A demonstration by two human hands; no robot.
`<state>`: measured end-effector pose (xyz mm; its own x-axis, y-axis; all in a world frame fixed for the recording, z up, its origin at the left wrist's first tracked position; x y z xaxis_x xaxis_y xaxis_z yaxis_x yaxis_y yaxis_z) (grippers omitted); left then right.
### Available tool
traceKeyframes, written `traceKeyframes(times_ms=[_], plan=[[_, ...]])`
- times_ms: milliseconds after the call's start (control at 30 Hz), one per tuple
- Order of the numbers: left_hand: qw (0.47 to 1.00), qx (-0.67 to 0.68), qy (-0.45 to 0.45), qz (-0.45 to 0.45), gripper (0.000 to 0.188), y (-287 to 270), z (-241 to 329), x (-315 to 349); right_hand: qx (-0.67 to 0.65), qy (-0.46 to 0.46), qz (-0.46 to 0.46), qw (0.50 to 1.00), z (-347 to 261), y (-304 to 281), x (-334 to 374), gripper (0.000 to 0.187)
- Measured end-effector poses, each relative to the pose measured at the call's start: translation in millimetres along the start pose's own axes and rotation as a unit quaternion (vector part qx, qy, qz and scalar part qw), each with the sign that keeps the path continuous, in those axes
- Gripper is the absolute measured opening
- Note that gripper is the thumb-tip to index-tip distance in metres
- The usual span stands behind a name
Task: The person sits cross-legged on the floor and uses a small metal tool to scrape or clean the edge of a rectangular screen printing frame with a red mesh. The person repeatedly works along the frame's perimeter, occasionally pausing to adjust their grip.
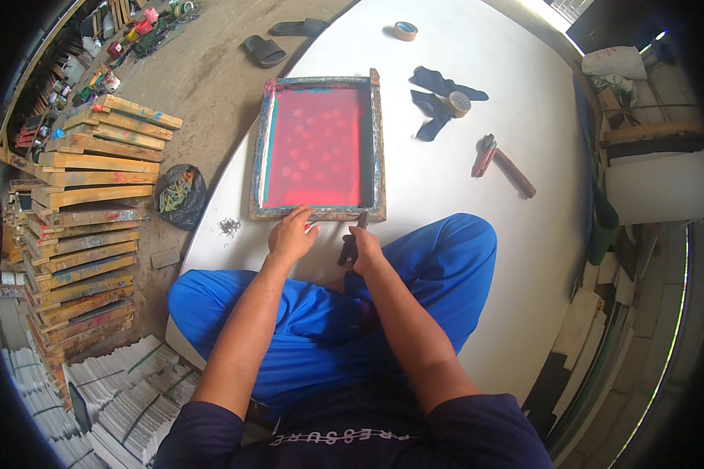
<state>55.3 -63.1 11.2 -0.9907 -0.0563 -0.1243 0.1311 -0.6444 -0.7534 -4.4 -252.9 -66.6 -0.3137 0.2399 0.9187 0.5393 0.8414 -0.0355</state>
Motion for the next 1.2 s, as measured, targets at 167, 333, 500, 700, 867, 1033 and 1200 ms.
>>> traceKeyframes(times_ms=[167, 333, 500, 700, 867, 1033, 1200], plan=[[1.000, -0.008, -0.009, -0.011, 0.045, -6, 7, 1, -0.062, 0.000, -0.010, 0.998, 2, 12, 8, 0.025], [1.000, -0.021, 0.003, -0.001, 0.046, 1, 6, -1, -0.071, -0.061, 0.106, 0.990, 10, 16, -18, 0.021], [0.998, -0.042, -0.031, -0.040, 0.048, -11, 12, 0, -0.040, -0.083, 0.210, 0.973, 7, 26, 2, 0.023], [0.999, -0.014, -0.006, -0.032, 0.051, -16, 20, -2, 0.138, -0.237, 0.332, 0.903, -6, 17, 9, 0.039], [0.999, 0.042, -0.026, -0.019, 0.045, -18, 11, 1, 0.170, -0.335, 0.269, 0.887, 3, 18, 13, 0.037], [0.984, 0.131, -0.117, -0.016, 0.033, -18, -8, -14, 0.305, -0.469, 0.112, 0.821, 12, 48, 38, 0.032], [0.906, 0.300, -0.287, -0.087, 0.024, -32, -27, -11, 0.391, -0.465, -0.025, 0.794, 10, 76, 62, 0.035]])
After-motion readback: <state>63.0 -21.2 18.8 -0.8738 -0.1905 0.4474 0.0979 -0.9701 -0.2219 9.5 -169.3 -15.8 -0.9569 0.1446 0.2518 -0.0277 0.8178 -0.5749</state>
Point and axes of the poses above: each hand's wrist, its own x-axis away from the middle knuckle, its own y-axis out of the palm, z = x × y, the point moved 8 cm from there along -x, towards the middle knuckle, and after that the axes turned 15 degrees about z, right-handed, at the moved point
